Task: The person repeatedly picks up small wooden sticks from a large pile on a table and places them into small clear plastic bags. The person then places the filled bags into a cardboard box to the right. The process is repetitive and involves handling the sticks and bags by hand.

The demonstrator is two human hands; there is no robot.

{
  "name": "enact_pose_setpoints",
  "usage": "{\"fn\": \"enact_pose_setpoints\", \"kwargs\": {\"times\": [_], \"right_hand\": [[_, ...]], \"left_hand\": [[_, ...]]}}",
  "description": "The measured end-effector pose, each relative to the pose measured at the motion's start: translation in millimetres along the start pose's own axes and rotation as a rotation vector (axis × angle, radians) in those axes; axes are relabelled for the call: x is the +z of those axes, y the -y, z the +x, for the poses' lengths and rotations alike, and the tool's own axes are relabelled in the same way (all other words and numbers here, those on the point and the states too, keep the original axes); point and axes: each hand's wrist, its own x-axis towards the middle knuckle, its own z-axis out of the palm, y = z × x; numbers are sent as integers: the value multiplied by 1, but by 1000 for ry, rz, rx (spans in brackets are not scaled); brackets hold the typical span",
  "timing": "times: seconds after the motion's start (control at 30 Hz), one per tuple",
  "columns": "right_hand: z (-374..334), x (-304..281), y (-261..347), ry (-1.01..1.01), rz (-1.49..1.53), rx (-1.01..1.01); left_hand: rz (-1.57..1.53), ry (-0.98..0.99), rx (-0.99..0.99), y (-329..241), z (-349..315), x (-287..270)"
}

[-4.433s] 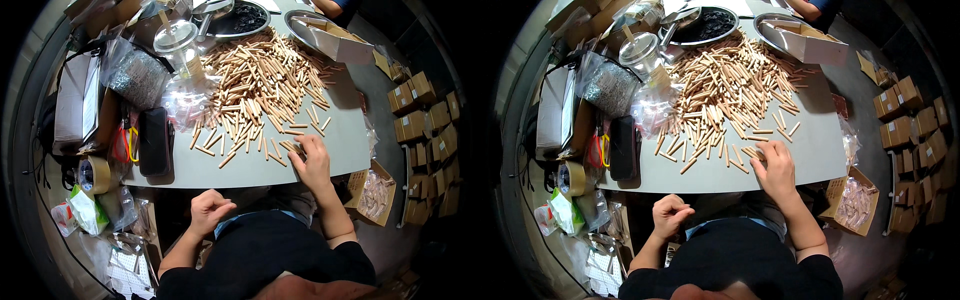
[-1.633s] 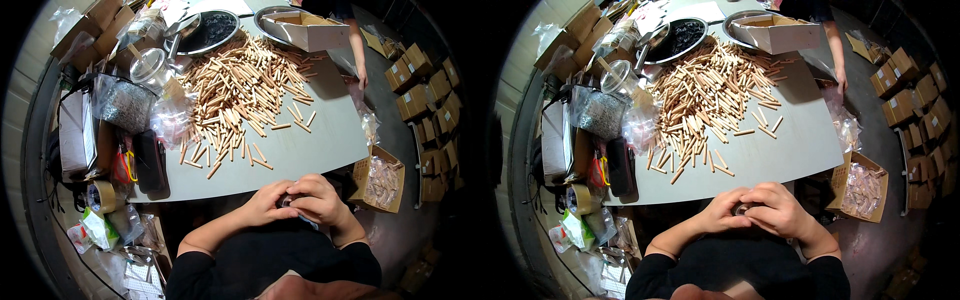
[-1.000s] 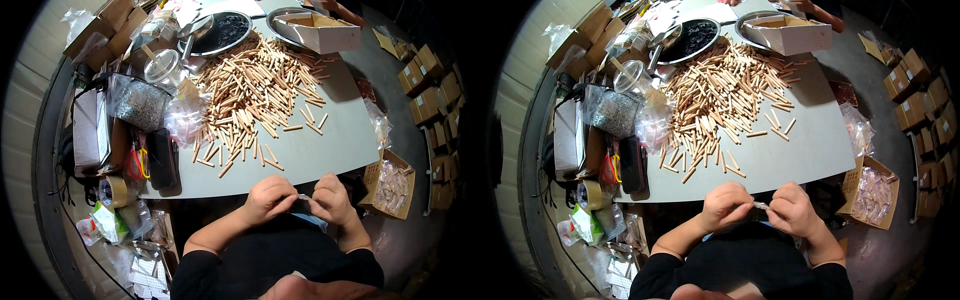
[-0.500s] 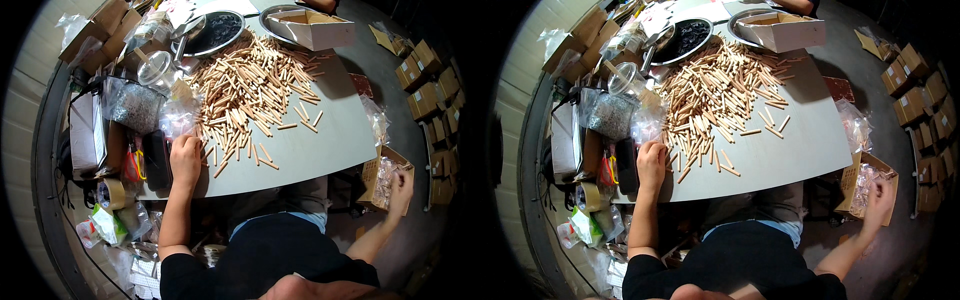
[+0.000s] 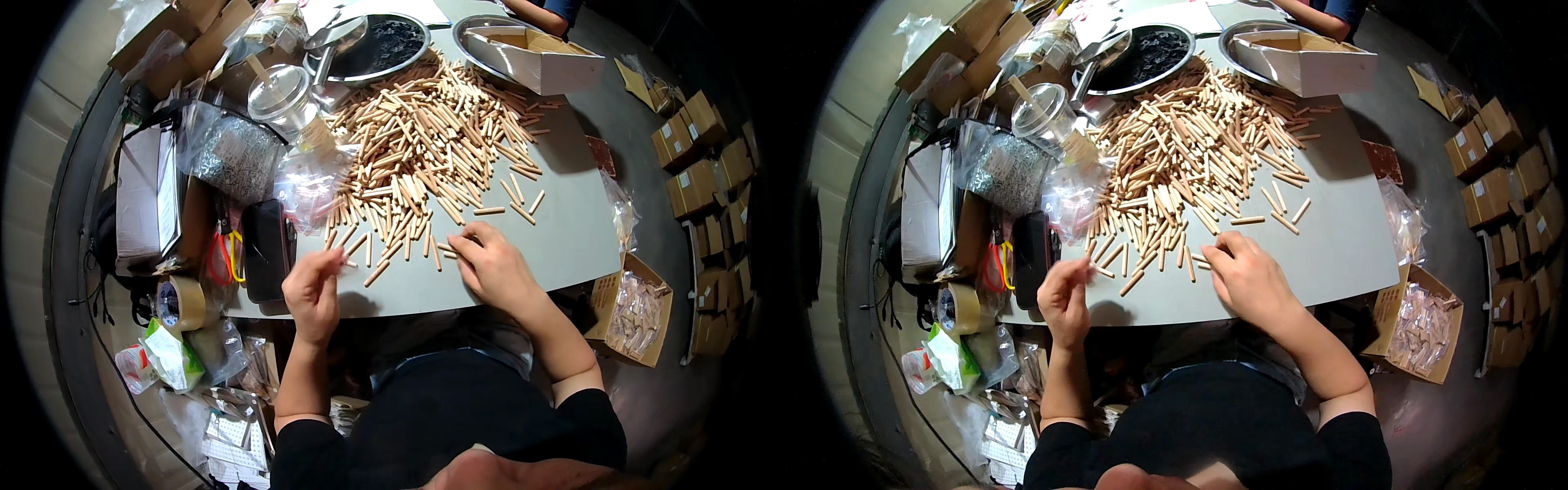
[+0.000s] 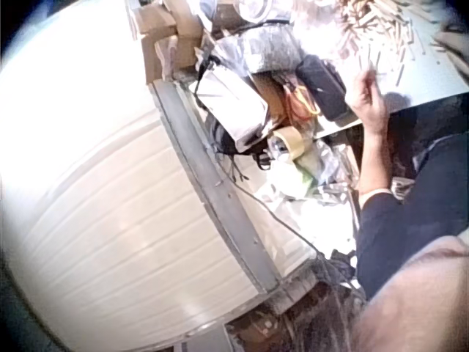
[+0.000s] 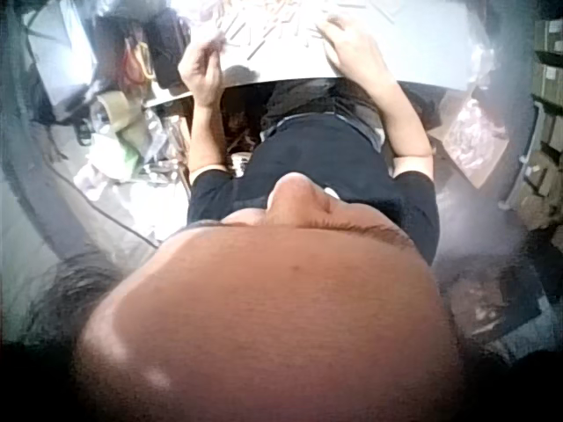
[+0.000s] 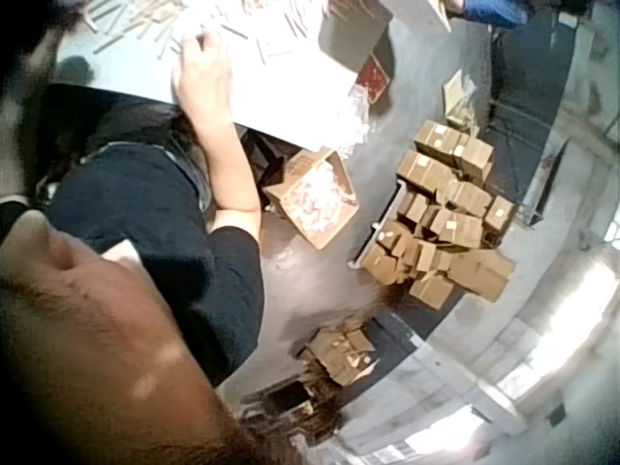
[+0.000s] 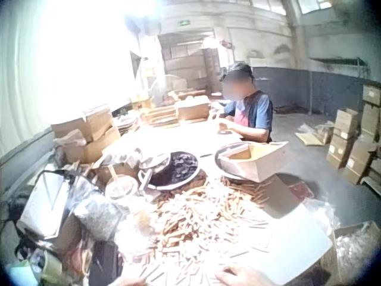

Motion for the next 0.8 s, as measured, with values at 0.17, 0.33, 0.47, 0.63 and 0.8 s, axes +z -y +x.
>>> {"fn": "enact_pose_setpoints", "kwargs": {"times": [0.17,0.33,0.47,0.63,0.8], "right_hand": [[-1,-9,-4,85,-51,-34],[14,-6,4,135,35,-166],[25,0,-4,192,82,-242],[39,0,-9,162,57,-221],[46,3,-7,210,67,-271]], "left_hand": [[-347,90,-347,-13,-31,0],[-646,528,-672,-20,-51,8],[-752,684,-690,-16,-66,21],[-801,734,-819,-5,-78,30],[-968,905,-991,12,-93,71]]}}
